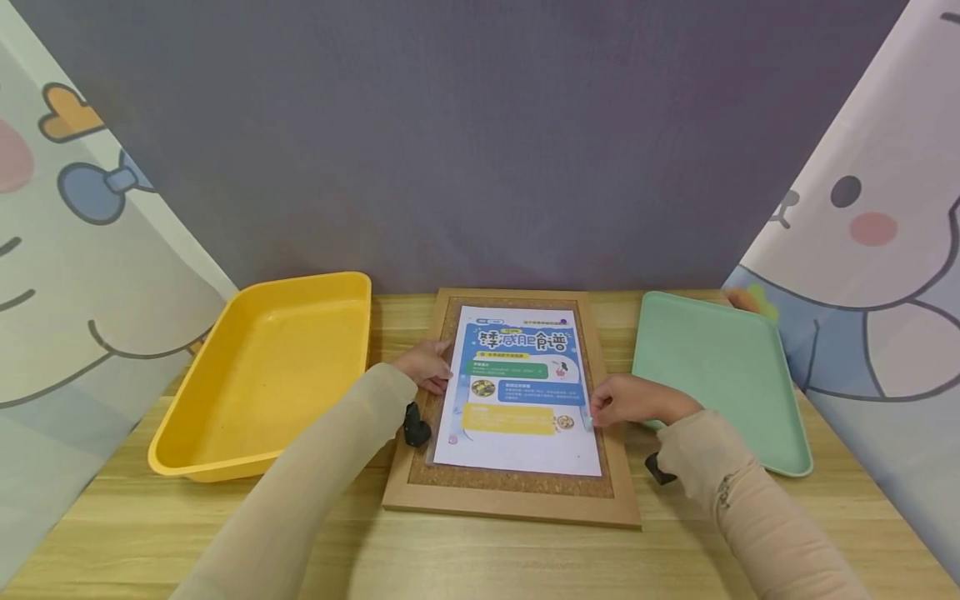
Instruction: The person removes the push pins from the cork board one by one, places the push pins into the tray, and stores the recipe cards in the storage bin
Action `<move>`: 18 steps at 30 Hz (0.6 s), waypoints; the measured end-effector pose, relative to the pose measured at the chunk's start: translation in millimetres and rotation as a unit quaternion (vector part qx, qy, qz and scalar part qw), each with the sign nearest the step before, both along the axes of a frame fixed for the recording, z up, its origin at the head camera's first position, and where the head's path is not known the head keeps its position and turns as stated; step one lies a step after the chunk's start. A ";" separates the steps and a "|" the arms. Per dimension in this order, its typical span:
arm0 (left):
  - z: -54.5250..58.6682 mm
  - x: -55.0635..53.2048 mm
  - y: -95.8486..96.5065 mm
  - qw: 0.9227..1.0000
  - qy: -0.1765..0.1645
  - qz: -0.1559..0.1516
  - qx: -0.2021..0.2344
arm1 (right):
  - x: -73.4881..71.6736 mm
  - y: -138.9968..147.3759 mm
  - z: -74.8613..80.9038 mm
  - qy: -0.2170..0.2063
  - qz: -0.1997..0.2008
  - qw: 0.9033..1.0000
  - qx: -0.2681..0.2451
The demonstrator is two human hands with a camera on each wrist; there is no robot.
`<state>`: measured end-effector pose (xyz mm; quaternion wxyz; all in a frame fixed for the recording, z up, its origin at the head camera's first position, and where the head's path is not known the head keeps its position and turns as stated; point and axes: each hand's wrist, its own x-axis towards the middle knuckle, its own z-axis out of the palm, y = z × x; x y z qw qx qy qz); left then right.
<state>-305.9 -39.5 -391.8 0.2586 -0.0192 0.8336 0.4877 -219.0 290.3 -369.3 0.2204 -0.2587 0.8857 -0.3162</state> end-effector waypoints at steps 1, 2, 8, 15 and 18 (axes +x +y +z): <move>0.1 0.0 0.0 1.000 -0.001 0.000 0.001 | -0.6 1.2 0.1 0.002 -0.001 1.000 0.002; 0.4 -0.1 0.0 1.000 -0.001 0.000 0.002 | -1.1 2.7 0.2 0.004 -0.003 1.000 0.003; 0.9 0.3 0.5 1.000 0.001 -0.001 0.000 | -0.9 9.1 2.6 0.015 -0.016 1.000 0.010; 3.1 2.2 -0.2 1.000 0.004 -0.006 -0.007 | 2.2 18.0 6.5 0.025 -0.016 1.000 0.010; 3.1 3.5 -1.4 1.000 0.004 -0.006 -0.005 | 3.3 22.3 7.5 0.021 -0.014 1.000 -0.001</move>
